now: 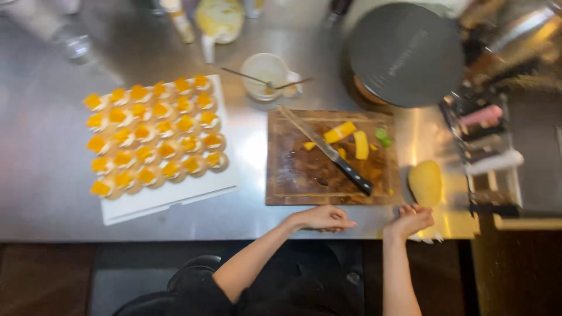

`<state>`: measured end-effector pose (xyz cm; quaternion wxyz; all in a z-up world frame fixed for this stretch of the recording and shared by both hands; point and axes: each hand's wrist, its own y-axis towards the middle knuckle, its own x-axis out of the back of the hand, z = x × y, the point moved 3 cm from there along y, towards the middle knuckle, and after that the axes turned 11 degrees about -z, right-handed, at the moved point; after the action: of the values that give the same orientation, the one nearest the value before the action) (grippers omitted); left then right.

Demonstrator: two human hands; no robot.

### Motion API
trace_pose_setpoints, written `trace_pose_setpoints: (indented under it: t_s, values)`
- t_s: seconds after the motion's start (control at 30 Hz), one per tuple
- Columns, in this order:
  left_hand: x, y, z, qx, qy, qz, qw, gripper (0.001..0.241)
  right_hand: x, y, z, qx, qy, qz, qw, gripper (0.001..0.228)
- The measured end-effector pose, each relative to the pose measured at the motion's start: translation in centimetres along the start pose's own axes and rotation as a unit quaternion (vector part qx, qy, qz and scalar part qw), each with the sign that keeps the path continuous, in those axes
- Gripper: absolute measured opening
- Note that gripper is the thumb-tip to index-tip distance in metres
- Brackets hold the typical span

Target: Decorate cupcakes with mango slices and glaze, wash hands, and organize ingredients.

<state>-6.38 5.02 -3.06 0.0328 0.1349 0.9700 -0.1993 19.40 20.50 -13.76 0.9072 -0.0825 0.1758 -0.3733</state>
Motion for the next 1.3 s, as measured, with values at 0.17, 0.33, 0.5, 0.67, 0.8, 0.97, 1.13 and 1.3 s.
trace_pose_setpoints:
  t_s: [0.17,0.33,0.5,0.67,0.8,0.97,1.13,1.3]
  values:
    - [-1.2,-3.0,-2.1,0.03,-0.043,0.023,0.998,0.039,5.3,5.5,1.1,0.041,-0.034,-0.119,0.991,0.033]
    - [-3.7,-3.0,-2.8,0.001,-0.083,-0.007,0.997,0.035,1.6,9.0,1.9,0.03,0.003,-0.068,0.997,0.053]
    - [-8.5,3.5,-6.6,-0.088,-0.179,-0.074,0.977,0.047,-6.1,8.5,-0.7,0.064,-0.018,0.167,0.984,0.075]
    - [-14.0,14.3,-10.0,-0.121,-0.171,-0.108,0.972,0.05,-10.0,8.3,5.6,0.132,-0.124,0.297,0.938,0.064]
    - [-17.1,17.8,-9.1,0.03,-0.129,-0.154,0.979,0.041,-5.6,13.1,13.1,0.127,-0.145,0.364,0.911,0.047]
    - [-18.9,20.0,-12.8,-0.012,0.076,-0.287,0.955,0.021,0.3,18.0,23.2,0.117,-0.147,0.42,0.888,0.036]
    - [-22.5,29.5,-21.9,-0.025,0.059,-0.282,0.957,0.023,0.3,24.8,28.4,0.113,-0.019,0.417,0.902,0.042]
    - [-29.6,48.2,-31.6,-0.172,-0.036,-0.101,0.979,0.025,0.1,39.6,29.3,0.055,0.054,0.175,0.982,0.046]
